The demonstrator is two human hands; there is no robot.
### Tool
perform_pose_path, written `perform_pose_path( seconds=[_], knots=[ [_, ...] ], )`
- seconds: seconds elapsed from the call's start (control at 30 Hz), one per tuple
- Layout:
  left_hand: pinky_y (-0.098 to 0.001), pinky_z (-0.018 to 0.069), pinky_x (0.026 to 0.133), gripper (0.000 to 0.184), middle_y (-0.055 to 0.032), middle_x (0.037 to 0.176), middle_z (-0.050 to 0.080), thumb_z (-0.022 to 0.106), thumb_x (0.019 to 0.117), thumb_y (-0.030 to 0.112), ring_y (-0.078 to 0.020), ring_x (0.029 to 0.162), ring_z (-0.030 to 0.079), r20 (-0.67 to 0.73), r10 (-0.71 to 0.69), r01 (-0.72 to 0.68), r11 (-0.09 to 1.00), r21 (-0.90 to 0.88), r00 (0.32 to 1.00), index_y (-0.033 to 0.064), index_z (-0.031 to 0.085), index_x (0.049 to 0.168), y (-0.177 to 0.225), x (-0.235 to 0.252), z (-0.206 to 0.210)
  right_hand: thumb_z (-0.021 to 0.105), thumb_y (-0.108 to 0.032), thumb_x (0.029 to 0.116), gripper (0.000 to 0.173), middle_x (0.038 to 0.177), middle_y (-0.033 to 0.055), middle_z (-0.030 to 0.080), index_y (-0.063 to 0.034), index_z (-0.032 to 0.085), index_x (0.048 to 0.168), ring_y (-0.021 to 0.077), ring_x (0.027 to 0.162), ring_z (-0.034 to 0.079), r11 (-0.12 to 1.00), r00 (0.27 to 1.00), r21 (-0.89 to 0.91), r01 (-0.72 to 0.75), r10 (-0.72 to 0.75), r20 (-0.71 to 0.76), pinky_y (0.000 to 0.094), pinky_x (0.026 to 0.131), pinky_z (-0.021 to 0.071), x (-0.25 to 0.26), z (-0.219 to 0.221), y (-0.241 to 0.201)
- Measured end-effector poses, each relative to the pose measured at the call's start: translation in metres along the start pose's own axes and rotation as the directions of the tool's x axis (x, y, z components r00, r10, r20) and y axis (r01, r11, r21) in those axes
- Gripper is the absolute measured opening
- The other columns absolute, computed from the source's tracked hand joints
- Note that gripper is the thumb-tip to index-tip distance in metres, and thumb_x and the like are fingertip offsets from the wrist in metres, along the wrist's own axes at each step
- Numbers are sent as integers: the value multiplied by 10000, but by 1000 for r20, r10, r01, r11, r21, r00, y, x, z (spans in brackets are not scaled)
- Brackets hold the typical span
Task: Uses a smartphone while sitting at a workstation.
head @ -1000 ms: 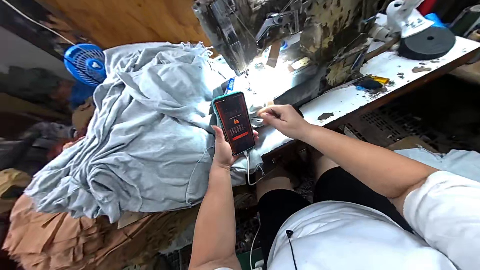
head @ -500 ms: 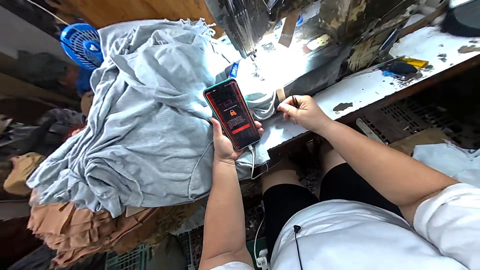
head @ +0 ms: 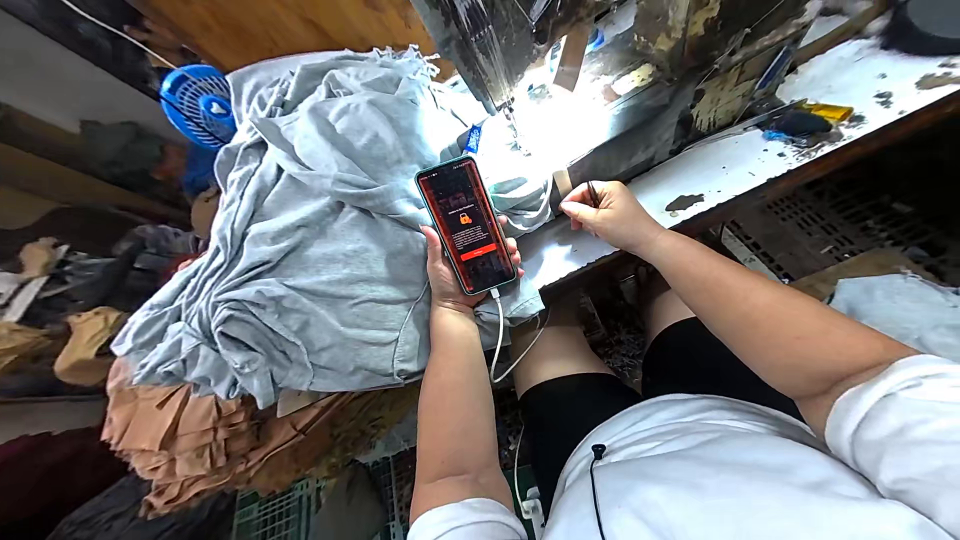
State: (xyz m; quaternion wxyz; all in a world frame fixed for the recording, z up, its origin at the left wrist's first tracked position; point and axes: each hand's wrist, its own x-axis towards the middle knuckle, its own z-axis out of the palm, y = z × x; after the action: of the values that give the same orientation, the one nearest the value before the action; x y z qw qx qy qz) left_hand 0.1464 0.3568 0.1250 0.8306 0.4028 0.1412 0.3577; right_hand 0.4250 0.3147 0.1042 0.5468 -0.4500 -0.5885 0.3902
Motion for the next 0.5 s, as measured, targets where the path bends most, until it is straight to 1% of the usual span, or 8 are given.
perform_pose_path(
  seconds=[0.1,0.17,0.23,0.33,0.4,0.47,0.5],
  knots=[
    [-560,598,785,1004,-195,1145,699,378,800,927,-353,931,713,31,14,-14,1000,-6,999,125,614,1356,-1,0,-2,624,-157,1022,150,721,-23,650,-31,702,997,3,549,521,1000,1000,-3,-8,8,-1,184,532,440,0,0,0],
    [-567,598,786,1013,-197,1162,695,355,801,934,-357,939,714,22,12,-12,1000,-17,1000,127,608,1358,0,0,-2,626,-151,1018,144,721,-22,650,-30,701,993,6,553,529,1000,1000,-3,-10,10,-4,184,536,448,0,0,-1],
    [-567,598,783,1023,-202,1149,694,358,797,935,-359,932,712,32,1,0,1000,-25,999,115,605,1356,0,2,-3,625,-151,1018,142,720,-24,649,-32,698,991,5,553,532,1000,1000,-9,-16,16,-4,188,534,454,1,0,-2],
    [-566,600,793,1016,-201,1140,700,410,788,926,-359,935,715,56,-15,17,999,-36,998,107,610,1355,1,3,-4,616,-154,1019,153,722,-25,649,-26,699,1005,6,549,525,999,1000,-17,-29,29,6,196,533,453,2,0,-2],
    [-559,602,786,1008,-200,1128,701,413,788,924,-354,925,716,52,-8,10,999,-31,999,107,613,1344,1,2,-2,619,-154,1022,145,714,-32,650,-32,694,1000,0,536,522,999,999,-4,-40,40,6,184,520,448,2,0,-2],
    [-564,596,797,998,-197,1148,693,424,792,917,-355,942,709,66,7,-5,1000,-30,998,111,608,1352,0,2,-4,609,-171,1035,159,701,-43,647,-43,691,990,-7,521,503,999,999,1,-42,42,0,173,508,429,0,1,-2],
    [-566,595,806,993,-196,1154,694,463,781,909,-358,953,709,80,10,-7,999,-34,997,110,612,1351,0,3,-5,597,-183,1043,172,703,-47,647,-48,690,993,-11,525,500,1000,1000,-13,-26,26,3,173,513,426,-1,2,-2]
  ],
)
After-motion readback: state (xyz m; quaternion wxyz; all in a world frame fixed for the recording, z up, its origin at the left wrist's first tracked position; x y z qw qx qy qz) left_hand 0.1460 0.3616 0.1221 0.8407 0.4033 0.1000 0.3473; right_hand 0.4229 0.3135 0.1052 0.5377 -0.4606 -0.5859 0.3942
